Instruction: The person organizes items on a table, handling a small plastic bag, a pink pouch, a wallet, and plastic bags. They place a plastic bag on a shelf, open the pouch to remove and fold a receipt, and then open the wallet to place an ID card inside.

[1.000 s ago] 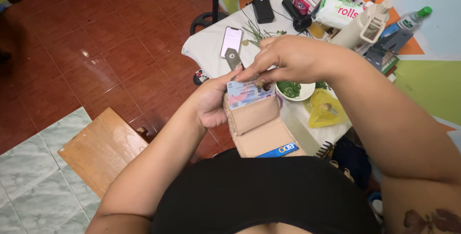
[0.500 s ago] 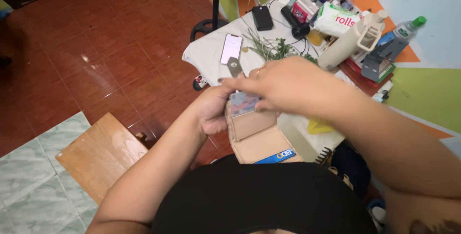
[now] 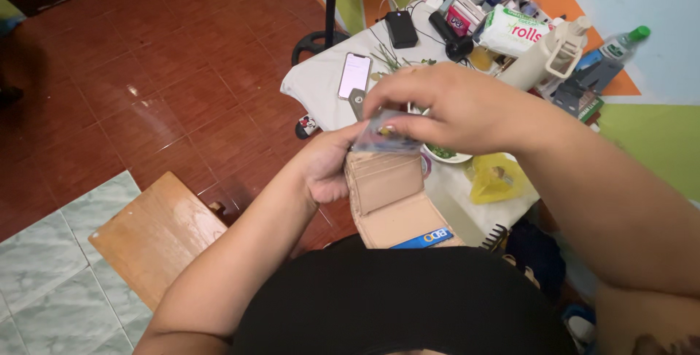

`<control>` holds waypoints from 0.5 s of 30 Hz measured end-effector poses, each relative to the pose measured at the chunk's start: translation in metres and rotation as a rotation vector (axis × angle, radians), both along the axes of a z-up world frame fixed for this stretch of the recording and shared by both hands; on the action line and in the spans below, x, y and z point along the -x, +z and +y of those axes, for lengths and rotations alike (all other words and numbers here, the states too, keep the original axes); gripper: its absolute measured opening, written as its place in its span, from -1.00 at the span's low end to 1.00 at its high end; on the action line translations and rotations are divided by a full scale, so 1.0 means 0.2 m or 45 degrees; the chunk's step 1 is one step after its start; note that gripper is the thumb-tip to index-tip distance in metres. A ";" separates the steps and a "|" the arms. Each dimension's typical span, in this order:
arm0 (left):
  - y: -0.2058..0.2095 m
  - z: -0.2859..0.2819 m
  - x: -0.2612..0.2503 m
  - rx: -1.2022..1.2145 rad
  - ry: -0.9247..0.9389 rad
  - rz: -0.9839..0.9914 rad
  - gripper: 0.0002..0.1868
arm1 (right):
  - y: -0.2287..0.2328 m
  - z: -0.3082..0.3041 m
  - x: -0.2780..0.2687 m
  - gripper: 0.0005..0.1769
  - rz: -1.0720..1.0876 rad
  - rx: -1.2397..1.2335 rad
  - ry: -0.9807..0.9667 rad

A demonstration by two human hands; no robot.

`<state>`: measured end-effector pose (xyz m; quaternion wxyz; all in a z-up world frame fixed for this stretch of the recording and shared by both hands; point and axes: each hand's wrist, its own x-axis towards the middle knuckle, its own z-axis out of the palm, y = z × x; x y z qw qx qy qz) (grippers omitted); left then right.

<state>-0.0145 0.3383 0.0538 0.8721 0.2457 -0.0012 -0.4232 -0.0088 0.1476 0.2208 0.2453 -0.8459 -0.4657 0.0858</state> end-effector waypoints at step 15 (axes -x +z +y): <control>-0.03 0.06 -0.07 0.162 0.028 0.069 -0.37 | -0.52 -0.27 -0.16 -0.48 0.971 -1.010 -0.373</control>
